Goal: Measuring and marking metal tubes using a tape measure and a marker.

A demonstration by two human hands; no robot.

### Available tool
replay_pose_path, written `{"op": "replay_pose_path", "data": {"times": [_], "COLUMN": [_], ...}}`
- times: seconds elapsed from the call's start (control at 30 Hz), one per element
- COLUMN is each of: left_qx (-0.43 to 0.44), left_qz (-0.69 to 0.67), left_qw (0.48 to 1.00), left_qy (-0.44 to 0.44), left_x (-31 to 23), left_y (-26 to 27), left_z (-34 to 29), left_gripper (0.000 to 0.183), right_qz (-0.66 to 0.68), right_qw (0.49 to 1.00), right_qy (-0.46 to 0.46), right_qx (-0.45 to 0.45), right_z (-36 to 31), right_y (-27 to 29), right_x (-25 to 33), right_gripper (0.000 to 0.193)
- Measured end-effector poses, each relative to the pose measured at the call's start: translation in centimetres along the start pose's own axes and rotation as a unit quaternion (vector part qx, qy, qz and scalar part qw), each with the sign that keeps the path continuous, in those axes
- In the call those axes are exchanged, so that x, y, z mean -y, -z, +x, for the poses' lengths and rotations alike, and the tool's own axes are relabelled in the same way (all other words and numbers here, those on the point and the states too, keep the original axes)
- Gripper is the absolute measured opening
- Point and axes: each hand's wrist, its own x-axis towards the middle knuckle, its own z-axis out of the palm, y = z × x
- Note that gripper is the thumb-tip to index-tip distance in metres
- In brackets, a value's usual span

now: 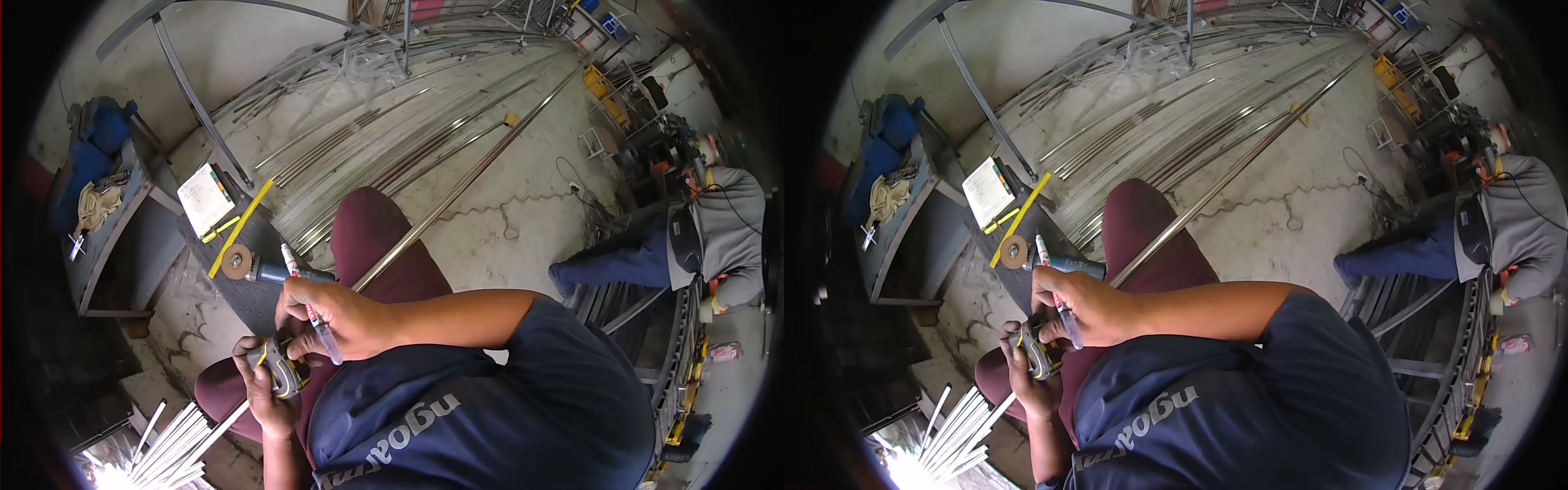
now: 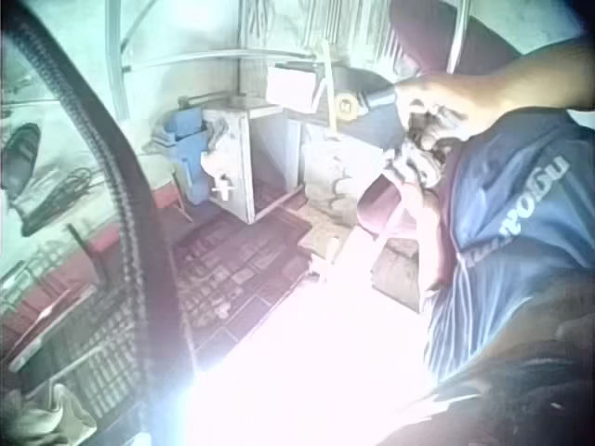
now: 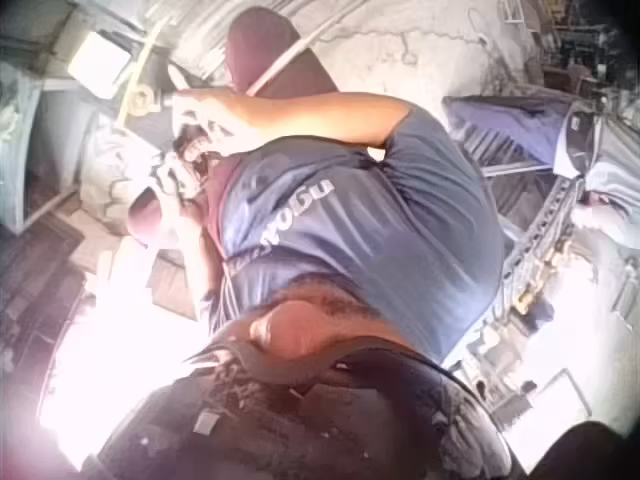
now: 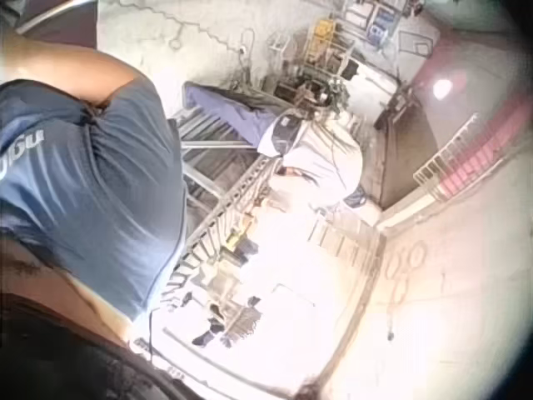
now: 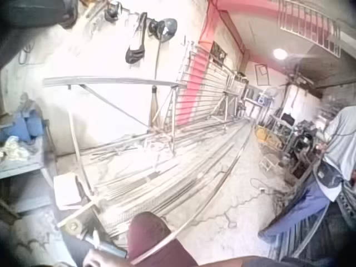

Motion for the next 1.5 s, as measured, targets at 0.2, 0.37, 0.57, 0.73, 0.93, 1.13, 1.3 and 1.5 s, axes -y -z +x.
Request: {"op": "replay_pose_path", "data": {"times": [0.2, 0.37, 0.57, 0.73, 0.93, 1.13, 1.3, 1.5], "left_qx": [0.046, 0.021, -0.032, -0.072, -0.104, 0.014, 0.128, 0.208], "left_qz": [0.288, 0.190, 0.062, 0.063, 0.236, 0.496, 0.578, 0.693], "left_qw": [0.953, 0.974, 0.996, 0.994, 0.966, 0.866, 0.805, 0.685], "left_qy": [0.082, 0.119, 0.048, 0.044, 0.018, -0.061, -0.044, 0.081], "left_x": [0.5, 0.2, -0.8, -1.6, -3.7, -5.7, -6.4, -10.0], "left_y": [2.3, 6.5, 6.2, 7.1, 8.1, 3.7, 0.3, 5.3], "left_z": [-2.2, -4.4, -6.6, -7.7, -5.2, 2.3, 4.4, 5.6], "left_gripper": [0.093, 0.076, 0.091, 0.094, 0.112, 0.130, 0.109, 0.071], "right_qz": [-0.031, -0.354, -0.458, -0.491, -0.231, -0.087, -0.147, -0.094], "right_qw": [0.991, 0.892, 0.821, 0.830, 0.909, 0.978, 0.963, 0.932], "right_qy": [-0.078, -0.219, -0.315, -0.247, -0.111, -0.118, -0.176, -0.349], "right_qx": [0.106, 0.174, 0.130, 0.094, 0.329, 0.150, 0.141, -0.033], "right_z": [0.7, 9.5, 24.3, 28.1, 17.1, 8.6, 5.9, 0.4], "right_y": [-2.5, -1.3, -4.0, -6.8, -8.1, -5.1, 1.1, 19.5], "right_x": [-2.0, -7.4, -19.2, -22.0, -10.8, -4.6, -1.8, -0.9], "right_gripper": [0.035, 0.032, 0.050, 0.043, 0.058, 0.036, 0.033, 0.023]}}
